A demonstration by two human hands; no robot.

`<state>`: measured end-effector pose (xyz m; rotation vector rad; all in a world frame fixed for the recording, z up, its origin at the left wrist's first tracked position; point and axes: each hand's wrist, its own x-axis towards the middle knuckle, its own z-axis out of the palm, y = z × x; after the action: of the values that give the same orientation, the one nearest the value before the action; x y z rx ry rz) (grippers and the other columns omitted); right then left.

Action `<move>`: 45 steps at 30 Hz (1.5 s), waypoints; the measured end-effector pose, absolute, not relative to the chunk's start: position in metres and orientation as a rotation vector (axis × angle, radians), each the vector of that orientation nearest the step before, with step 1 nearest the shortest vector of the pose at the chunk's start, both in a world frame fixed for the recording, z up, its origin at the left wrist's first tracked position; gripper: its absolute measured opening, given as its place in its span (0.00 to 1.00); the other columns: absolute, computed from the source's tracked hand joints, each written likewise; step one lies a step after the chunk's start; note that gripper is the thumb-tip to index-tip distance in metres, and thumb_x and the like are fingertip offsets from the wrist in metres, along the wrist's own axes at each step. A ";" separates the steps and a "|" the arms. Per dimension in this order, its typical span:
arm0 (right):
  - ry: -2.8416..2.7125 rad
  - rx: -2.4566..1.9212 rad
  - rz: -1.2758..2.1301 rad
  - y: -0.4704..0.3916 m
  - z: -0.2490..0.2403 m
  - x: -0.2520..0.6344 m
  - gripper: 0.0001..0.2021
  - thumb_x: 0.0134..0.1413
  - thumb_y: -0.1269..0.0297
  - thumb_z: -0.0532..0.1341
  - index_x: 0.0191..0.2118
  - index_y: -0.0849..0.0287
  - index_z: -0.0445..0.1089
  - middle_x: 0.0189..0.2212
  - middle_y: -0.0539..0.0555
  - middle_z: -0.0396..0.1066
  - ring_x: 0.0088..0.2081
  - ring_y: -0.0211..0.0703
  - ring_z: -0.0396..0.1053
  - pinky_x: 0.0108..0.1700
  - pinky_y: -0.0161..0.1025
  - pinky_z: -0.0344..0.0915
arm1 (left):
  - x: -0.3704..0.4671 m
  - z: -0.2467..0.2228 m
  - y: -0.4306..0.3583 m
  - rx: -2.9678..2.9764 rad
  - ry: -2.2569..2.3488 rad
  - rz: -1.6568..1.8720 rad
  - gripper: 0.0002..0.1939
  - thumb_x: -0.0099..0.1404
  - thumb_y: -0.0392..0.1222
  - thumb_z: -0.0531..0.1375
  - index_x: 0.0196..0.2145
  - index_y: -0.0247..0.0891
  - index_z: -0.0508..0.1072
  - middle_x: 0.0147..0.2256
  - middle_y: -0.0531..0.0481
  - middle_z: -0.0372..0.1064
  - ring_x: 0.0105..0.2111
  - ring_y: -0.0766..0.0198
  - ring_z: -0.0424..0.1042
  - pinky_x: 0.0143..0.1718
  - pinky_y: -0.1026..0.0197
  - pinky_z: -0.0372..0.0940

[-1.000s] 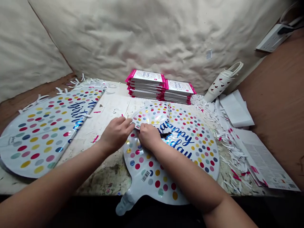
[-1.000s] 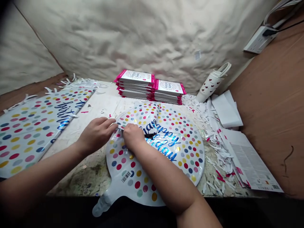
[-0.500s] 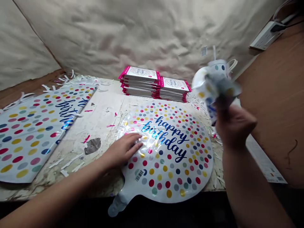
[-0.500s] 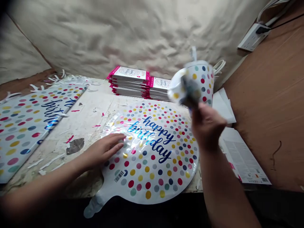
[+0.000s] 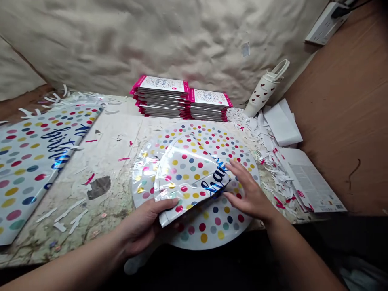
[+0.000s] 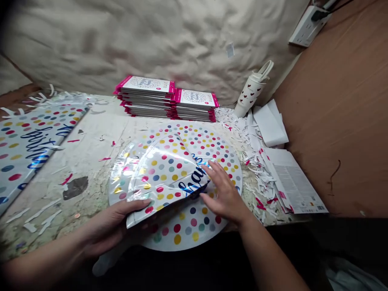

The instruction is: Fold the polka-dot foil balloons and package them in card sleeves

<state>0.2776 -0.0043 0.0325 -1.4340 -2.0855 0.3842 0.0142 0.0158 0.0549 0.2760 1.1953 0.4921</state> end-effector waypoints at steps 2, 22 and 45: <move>-1.984 -1.472 0.477 0.003 0.023 0.287 0.30 0.49 0.67 0.58 0.59 0.53 0.54 0.58 0.56 0.57 0.59 0.49 0.54 0.57 0.50 0.58 | 0.013 0.060 0.017 0.256 1.231 0.492 0.18 0.53 0.30 0.64 0.43 0.30 0.69 0.36 0.40 0.74 0.28 0.58 0.75 0.23 0.62 0.70; -2.556 -1.214 0.148 0.028 0.026 0.267 0.29 0.48 0.70 0.59 0.58 0.61 0.58 0.58 0.60 0.57 0.60 0.55 0.51 0.58 0.56 0.55 | 0.005 0.054 0.003 0.304 1.234 0.531 0.22 0.55 0.36 0.64 0.48 0.34 0.67 0.44 0.39 0.72 0.40 0.50 0.73 0.39 0.49 0.71; -2.521 -0.825 0.334 0.001 -0.003 0.270 0.15 0.59 0.73 0.50 0.48 0.63 0.67 0.49 0.60 0.69 0.53 0.44 0.64 0.56 0.46 0.60 | 0.086 0.009 0.116 2.909 0.456 -0.072 0.28 0.67 0.47 0.46 0.61 0.30 0.52 0.62 0.36 0.45 0.62 0.50 0.44 0.59 0.43 0.40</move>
<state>0.2695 0.0010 -0.0032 -0.8251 -2.5209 0.3342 0.0862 0.1156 0.0087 2.9095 0.4561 -0.0719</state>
